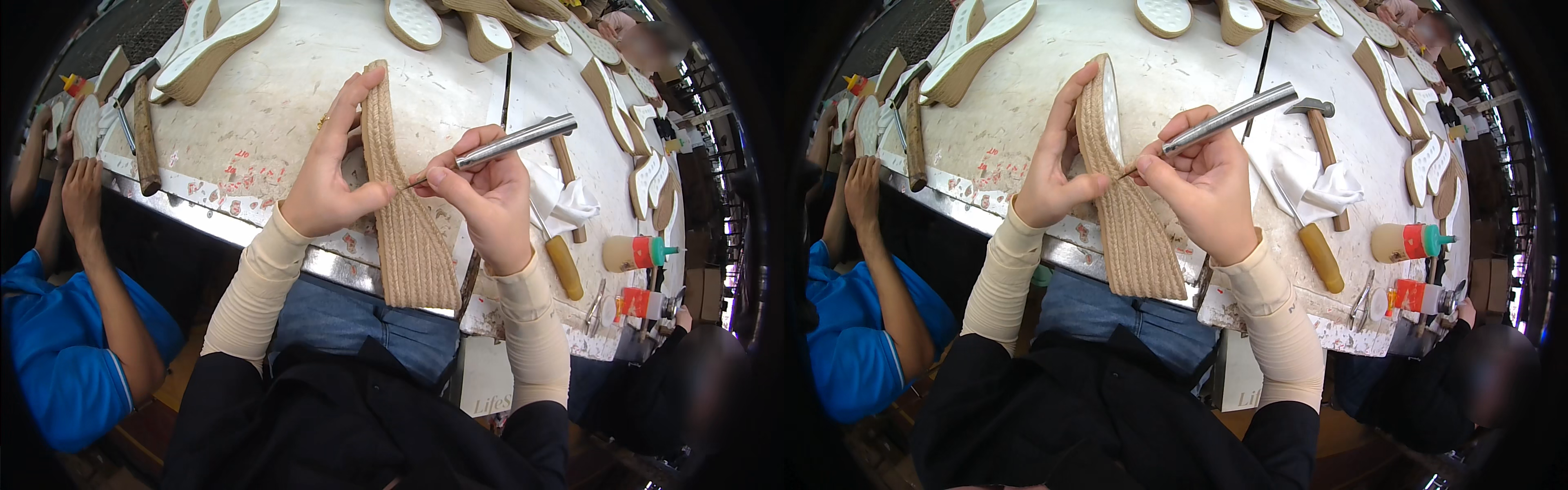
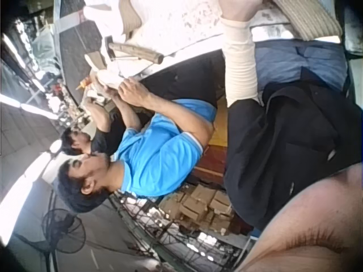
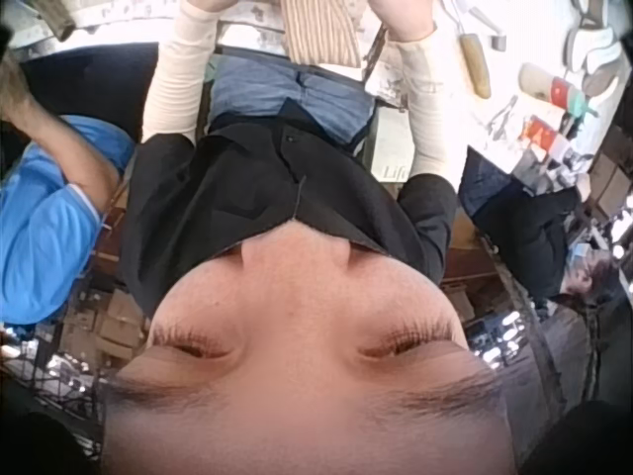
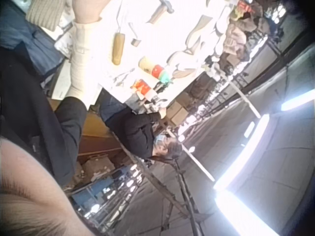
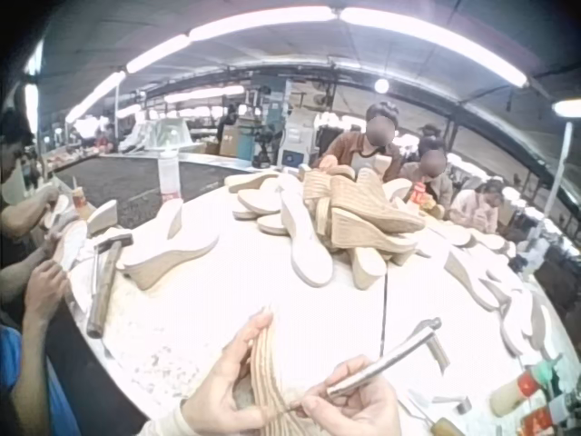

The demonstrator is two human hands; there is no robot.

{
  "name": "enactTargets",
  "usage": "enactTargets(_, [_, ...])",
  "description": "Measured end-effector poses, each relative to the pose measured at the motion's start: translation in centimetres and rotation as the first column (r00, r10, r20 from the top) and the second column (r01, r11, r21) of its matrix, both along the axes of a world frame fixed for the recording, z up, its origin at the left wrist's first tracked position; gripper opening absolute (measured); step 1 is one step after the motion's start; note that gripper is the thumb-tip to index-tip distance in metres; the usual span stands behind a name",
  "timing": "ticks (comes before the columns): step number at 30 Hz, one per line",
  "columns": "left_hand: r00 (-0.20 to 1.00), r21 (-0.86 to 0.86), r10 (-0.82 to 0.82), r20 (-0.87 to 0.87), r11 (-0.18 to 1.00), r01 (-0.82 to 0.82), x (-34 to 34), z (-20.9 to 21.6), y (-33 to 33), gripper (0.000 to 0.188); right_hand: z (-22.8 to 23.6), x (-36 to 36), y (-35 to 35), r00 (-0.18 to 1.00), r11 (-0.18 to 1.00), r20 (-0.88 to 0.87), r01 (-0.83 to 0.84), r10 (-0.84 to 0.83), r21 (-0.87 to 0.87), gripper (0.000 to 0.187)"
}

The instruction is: The person uses a metal awl to stitch a woven fabric upper onto a wooden shoe sole. They repeatedly pierce the material and pull thread through to secure the upper to the sole, working methodically along the edge.

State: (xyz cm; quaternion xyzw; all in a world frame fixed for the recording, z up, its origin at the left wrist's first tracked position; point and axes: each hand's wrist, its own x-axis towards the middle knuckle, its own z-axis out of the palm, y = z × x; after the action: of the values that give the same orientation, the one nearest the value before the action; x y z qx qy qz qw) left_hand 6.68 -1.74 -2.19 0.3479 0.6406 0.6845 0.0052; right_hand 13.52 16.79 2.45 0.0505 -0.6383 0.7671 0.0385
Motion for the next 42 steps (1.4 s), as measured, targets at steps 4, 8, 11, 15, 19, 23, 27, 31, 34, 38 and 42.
enactTargets(4, [0.998, -0.025, 0.036, -0.056, 0.999, -0.037, 0.0, -0.1, 0.2, 0.099, -0.1, 0.1, -0.2, 1.000, 0.999, -0.027, 0.013, -0.012, 0.031, 0.031])
enactTargets(8, [0.996, -0.007, 0.031, -0.082, 0.999, -0.032, 0.0, -0.2, 0.3, 0.099, 0.0, 0.4, -0.7, 0.998, 0.996, -0.047, 0.055, -0.052, 0.068, 0.030])
enactTargets(11, [0.995, 0.006, 0.012, -0.094, 1.000, -0.012, -0.1, -0.1, 0.3, 0.099, 0.3, 0.6, -0.8, 0.943, 0.876, -0.331, 0.162, -0.002, 0.454, 0.029])
enactTargets(15, [0.996, -0.015, 0.002, -0.094, 1.000, -0.004, -0.2, -0.2, 0.2, 0.101, 1.0, -0.5, -0.8, 0.926, 0.841, -0.371, 0.147, 0.068, 0.521, 0.031])
enactTargets(19, [0.999, 0.005, -0.001, -0.051, 1.000, 0.001, 0.0, -0.2, 0.4, 0.101, 1.5, -1.6, -0.4, 0.927, 0.825, -0.342, 0.070, 0.154, 0.561, 0.032])
enactTargets(23, [0.998, 0.007, -0.006, -0.056, 1.000, 0.007, 0.0, 0.0, 0.5, 0.102, 0.7, -2.0, -0.7, 0.944, 0.912, -0.320, 0.062, 0.078, 0.405, 0.033])
enactTargets(27, [0.996, -0.025, 0.020, -0.088, 0.999, -0.022, 0.2, 0.3, 0.4, 0.105, 0.1, -1.5, 0.0, 0.960, 0.990, -0.241, 0.129, -0.141, -0.061, 0.031])
enactTargets(31, [1.000, 0.012, 0.014, -0.003, 1.000, -0.014, 0.3, 0.3, 0.4, 0.108, -0.1, -0.4, 0.7, 0.984, 0.987, -0.114, 0.129, -0.140, -0.097, 0.029])
enactTargets(34, [0.999, 0.009, 0.016, 0.045, 1.000, -0.016, 0.5, 0.3, 0.3, 0.108, -0.4, 0.1, 0.2, 0.985, 0.995, -0.141, 0.102, -0.099, 0.009, 0.025])
enactTargets(38, [0.998, 0.009, 0.019, 0.053, 1.000, -0.019, 0.3, 0.4, 0.1, 0.105, -0.7, 0.8, -0.6, 0.981, 0.994, -0.173, 0.098, -0.088, 0.050, 0.023])
enactTargets(42, [0.999, 0.005, 0.010, 0.052, 1.000, -0.010, 0.4, 0.4, 0.2, 0.106, -0.7, 1.0, -1.0, 0.977, 0.986, -0.199, 0.099, -0.072, 0.131, 0.023])
